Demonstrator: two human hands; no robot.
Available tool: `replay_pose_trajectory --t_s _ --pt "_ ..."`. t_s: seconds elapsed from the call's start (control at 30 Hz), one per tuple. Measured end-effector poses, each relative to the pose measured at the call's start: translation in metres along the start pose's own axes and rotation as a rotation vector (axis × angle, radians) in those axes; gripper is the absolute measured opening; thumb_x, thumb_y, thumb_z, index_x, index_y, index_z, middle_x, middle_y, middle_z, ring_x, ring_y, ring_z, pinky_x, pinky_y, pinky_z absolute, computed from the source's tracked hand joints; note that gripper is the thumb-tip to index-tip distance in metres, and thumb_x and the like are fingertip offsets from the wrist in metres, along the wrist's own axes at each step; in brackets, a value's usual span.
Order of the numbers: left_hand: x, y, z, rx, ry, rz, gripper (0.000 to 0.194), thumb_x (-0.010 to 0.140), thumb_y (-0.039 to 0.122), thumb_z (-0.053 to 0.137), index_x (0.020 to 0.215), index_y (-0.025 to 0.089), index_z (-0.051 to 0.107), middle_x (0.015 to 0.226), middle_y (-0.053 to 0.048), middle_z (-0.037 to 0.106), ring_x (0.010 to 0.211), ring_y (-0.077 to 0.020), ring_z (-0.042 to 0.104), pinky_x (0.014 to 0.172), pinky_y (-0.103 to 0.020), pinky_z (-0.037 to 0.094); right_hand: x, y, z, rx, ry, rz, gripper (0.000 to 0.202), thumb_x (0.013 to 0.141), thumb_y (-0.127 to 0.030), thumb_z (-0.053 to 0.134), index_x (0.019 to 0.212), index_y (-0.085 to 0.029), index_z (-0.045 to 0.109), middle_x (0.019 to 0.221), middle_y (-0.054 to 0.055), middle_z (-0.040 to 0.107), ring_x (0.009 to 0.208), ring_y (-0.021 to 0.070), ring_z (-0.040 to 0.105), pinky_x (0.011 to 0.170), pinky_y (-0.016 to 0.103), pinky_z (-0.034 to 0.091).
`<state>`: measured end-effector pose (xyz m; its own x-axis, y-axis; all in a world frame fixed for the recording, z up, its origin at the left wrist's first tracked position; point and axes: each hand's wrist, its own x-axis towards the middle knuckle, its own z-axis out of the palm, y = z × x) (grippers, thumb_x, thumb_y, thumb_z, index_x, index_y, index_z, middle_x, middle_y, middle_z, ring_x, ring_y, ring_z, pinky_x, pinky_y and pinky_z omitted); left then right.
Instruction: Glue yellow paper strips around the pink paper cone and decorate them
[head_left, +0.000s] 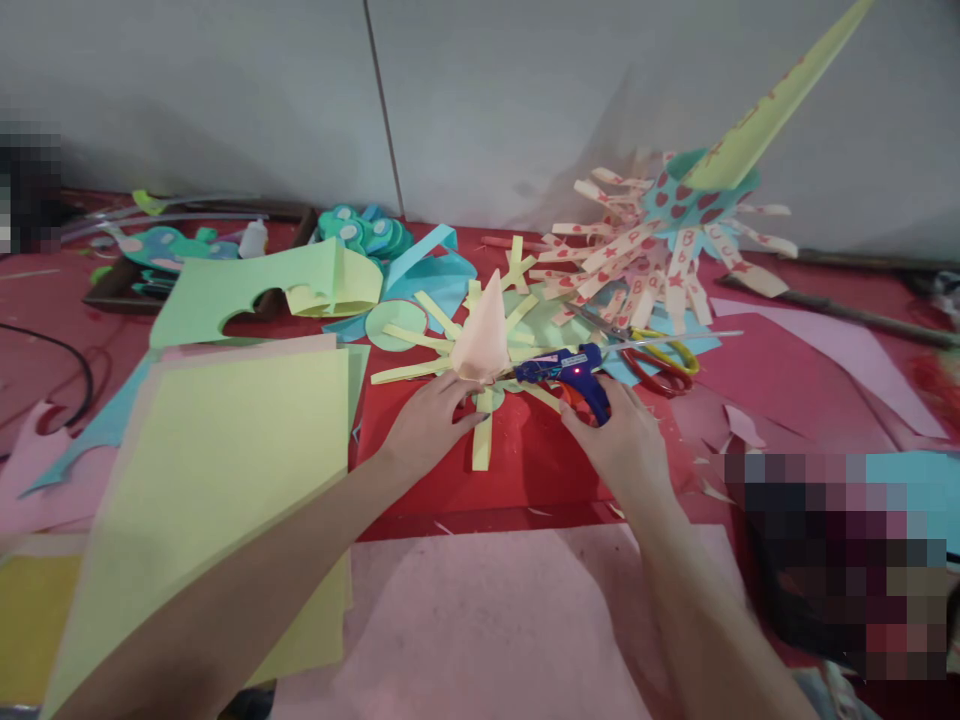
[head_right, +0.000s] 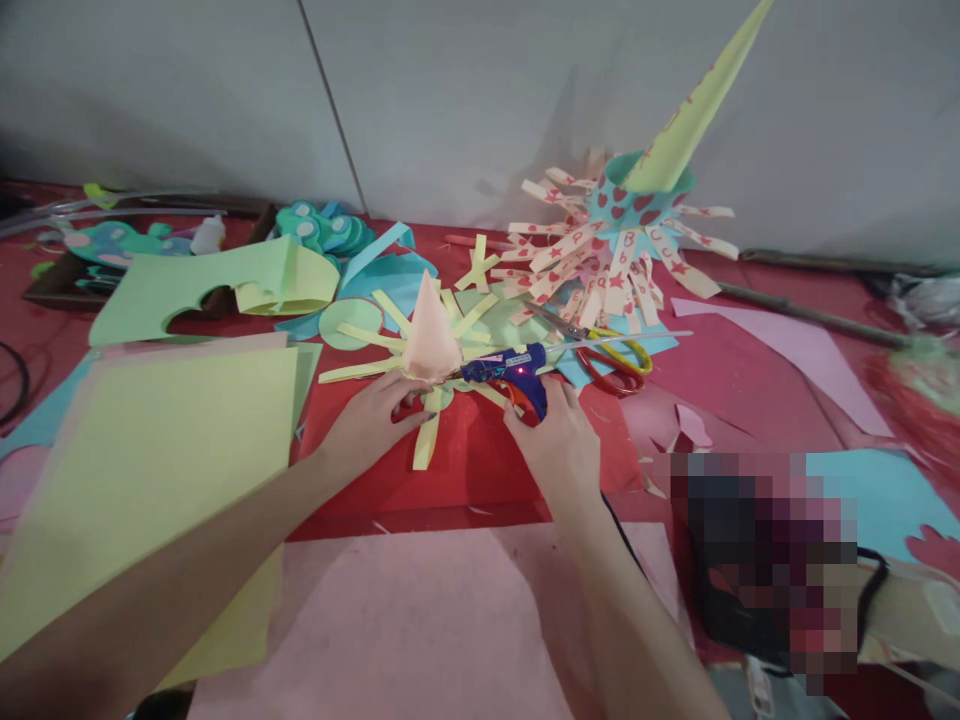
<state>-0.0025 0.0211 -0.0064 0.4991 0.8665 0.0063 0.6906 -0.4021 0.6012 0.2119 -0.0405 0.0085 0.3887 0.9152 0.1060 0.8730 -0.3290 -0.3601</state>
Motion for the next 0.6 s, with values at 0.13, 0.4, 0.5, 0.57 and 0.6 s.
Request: replay_pose_trajectory --t_s 0.13,0.4,0.5,0.57,0.6 --pt "-0.0002 -0.0005 0.0004 -0.026 0.019 0.015 0.017 0.085 0.033 0.057 0.097 0.021 0.06 0.095 -0.001 0.057 0.081 -0.0153 0.056 0.072 -0.027 0.046 0.0002 0.0015 0.0014 0.009 0.005 -0.013 0.047 0.076 -0.051 0.051 0.113 -0.021 0.056 0.108 0.011 0.063 0.09 0.0285 0.059 0.062 0.034 0.043" --pt "0.0001 -0.0003 -0.0012 -0.043 0.001 -0.011 0.019 0.083 0.03 0.06 0.099 0.021 0.058 0.094 0.0 0.057 0.081 -0.0154 0.055 0.068 -0.026 0.045 0.0002 -0.0014 -0.0013 0.01 -0.007 0.007 0.044 0.077 -0.049 0.052 0.111 -0.022 0.057 0.105 0.01 0.063 0.09 0.0278 0.059 0.061 0.032 0.042" --pt "0.0003 -0.0008 -0.0004 -0.038 0.001 -0.007 0.027 0.084 0.032 0.06 0.108 0.022 0.056 0.097 -0.001 0.057 0.084 -0.0164 0.056 0.069 -0.027 0.046 -0.0002 -0.0024 -0.0024 0.018 -0.002 0.0 0.044 0.076 -0.05 0.052 0.109 -0.021 0.057 0.103 0.011 0.063 0.089 0.0278 0.059 0.061 0.033 0.042" --pt "0.0002 -0.0013 0.0002 -0.045 0.004 -0.003 0.023 0.084 0.034 0.059 0.104 0.022 0.057 0.1 -0.001 0.057 0.087 -0.0169 0.056 0.071 -0.027 0.046 -0.0002 -0.002 -0.0021 0.025 0.003 -0.007 0.044 0.076 -0.05 0.051 0.109 -0.021 0.057 0.104 0.011 0.063 0.089 0.0279 0.059 0.061 0.033 0.043" --pt "0.0001 -0.0014 0.0004 -0.049 0.008 -0.001 0.021 0.084 0.035 0.058 0.101 0.021 0.058 0.1 -0.001 0.057 0.088 -0.0171 0.056 0.071 -0.028 0.047 -0.0001 -0.0016 -0.0016 0.027 0.002 -0.008 0.044 0.076 -0.05 0.051 0.109 -0.021 0.057 0.104 0.011 0.063 0.089 0.0278 0.059 0.061 0.033 0.043"
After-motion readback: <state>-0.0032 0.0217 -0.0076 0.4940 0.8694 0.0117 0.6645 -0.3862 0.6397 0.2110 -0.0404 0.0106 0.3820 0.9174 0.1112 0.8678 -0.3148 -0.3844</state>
